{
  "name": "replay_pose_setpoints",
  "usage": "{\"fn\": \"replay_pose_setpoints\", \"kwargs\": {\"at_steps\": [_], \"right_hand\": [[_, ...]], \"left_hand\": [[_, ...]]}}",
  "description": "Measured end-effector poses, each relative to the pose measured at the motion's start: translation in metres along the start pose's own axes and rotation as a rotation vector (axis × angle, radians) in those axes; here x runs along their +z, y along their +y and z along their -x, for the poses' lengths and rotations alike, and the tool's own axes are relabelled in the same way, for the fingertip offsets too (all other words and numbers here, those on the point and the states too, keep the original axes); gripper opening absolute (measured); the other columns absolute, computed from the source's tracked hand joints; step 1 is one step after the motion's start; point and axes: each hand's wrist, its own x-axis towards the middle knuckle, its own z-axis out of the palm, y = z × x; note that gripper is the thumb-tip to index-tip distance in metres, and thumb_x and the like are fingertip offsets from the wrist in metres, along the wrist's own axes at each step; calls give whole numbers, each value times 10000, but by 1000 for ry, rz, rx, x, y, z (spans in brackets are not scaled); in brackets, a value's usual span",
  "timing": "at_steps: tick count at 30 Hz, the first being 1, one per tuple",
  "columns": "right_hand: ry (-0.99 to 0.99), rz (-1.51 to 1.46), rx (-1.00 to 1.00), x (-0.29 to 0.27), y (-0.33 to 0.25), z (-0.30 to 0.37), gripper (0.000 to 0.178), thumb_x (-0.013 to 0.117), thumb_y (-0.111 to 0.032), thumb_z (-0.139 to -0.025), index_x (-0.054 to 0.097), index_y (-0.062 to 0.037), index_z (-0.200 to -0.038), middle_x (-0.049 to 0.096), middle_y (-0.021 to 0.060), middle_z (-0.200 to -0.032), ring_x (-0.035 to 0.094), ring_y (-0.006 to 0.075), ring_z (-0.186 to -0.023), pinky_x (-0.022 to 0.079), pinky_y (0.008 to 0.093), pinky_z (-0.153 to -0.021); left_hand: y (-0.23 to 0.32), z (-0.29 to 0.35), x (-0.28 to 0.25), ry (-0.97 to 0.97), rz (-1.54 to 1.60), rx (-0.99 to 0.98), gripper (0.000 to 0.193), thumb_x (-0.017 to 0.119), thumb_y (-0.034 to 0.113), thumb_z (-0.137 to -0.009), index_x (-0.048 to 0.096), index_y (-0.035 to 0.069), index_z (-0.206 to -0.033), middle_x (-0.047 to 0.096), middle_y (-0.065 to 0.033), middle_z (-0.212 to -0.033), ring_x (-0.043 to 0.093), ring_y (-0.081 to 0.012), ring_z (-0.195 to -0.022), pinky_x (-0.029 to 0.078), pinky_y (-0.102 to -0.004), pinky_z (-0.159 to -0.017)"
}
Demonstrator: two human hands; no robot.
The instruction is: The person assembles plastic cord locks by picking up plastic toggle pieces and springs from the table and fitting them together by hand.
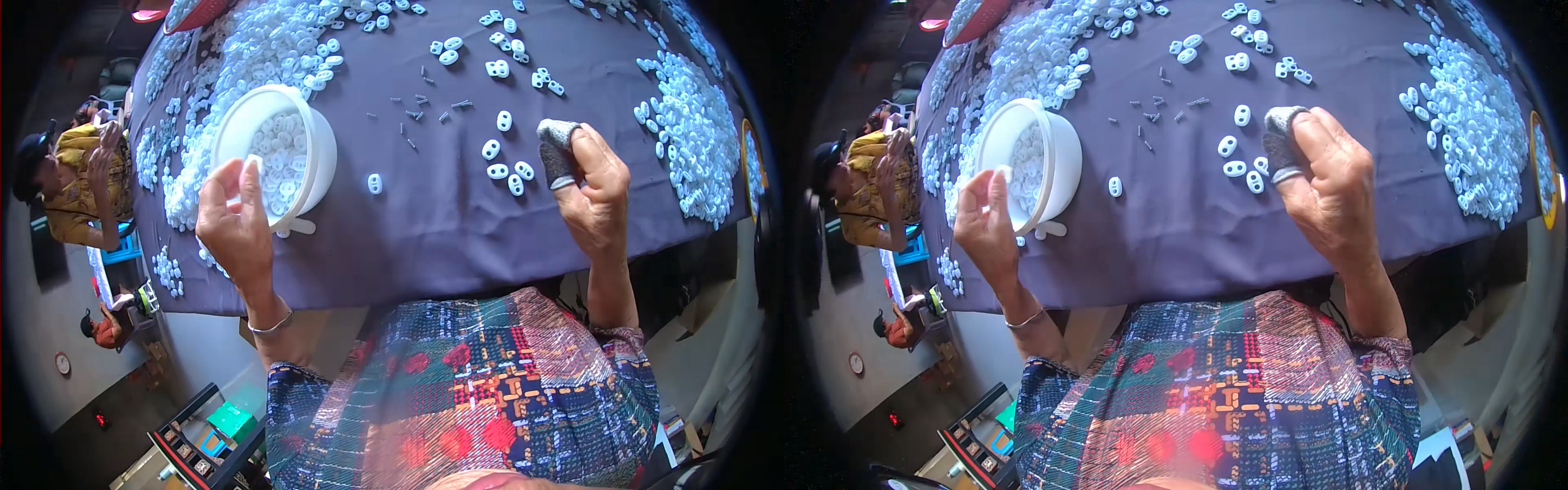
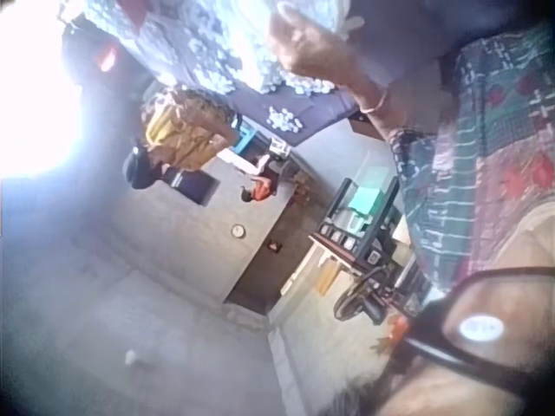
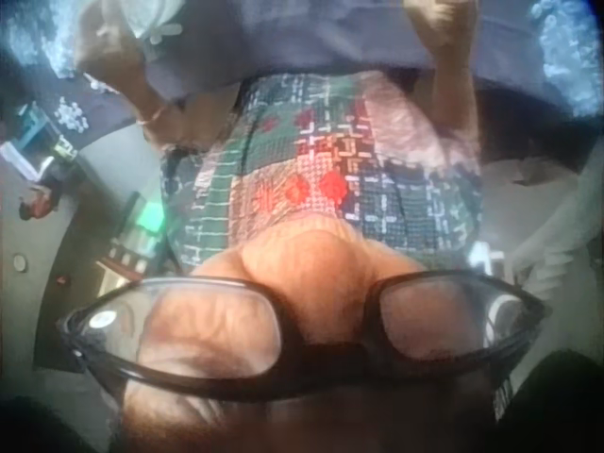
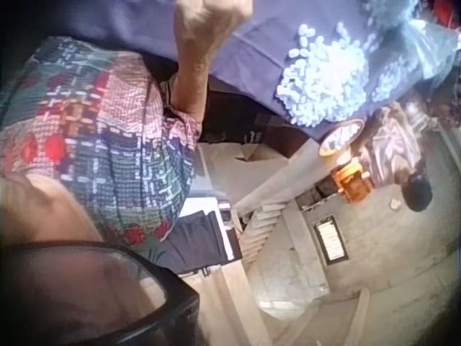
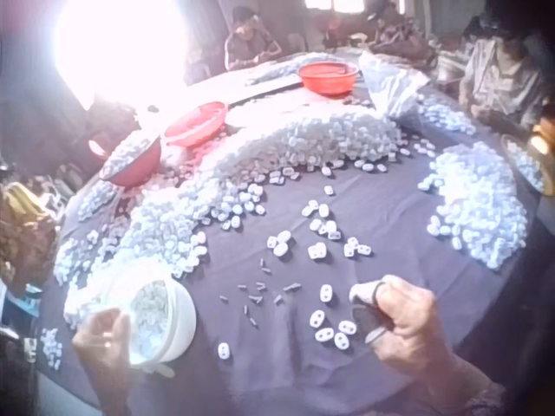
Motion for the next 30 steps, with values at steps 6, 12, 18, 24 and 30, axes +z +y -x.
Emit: {"fn": "replay_pose_setpoints", "kwargs": {"at_steps": [6,12,18,24,30], "right_hand": [[-47,76,23,-4,7,0,286,558,98,-714,575,70,-998,562,136,-848,573,245,-737,467,296,-692],[-66,227,-7,-13,41,-23,185,555,51,-714,539,32,-897,485,154,-759,505,325,-677,417,374,-628],[-235,232,-191,14,19,-52,236,550,27,-694,576,12,-928,514,152,-854,570,333,-775,461,394,-689],[-306,414,-410,62,19,-58,242,570,17,-707,593,-5,-947,543,114,-897,593,300,-811,504,387,-702],[-251,281,-342,25,7,-44,371,612,69,-638,609,46,-1009,579,152,-951,588,320,-885,498,386,-778]], "left_hand": [[45,34,36,-95,59,282,297,747,45,-743,654,53,-1026,651,-91,-957,622,-194,-829,482,-297,-640],[60,68,70,-583,211,378,236,748,48,-708,648,23,-921,617,-129,-942,617,-294,-833,503,-371,-748],[54,53,86,-473,154,463,254,708,24,-727,627,39,-966,608,-117,-970,587,-298,-902,491,-389,-764],[45,39,107,-340,-43,466,284,645,73,-782,600,20,-1058,605,-116,-1100,553,-329,-1062,425,-417,-918],[46,52,88,-479,37,548,201,684,105,-750,630,75,-941,626,-71,-1005,573,-278,-1016,432,-384,-860]]}}
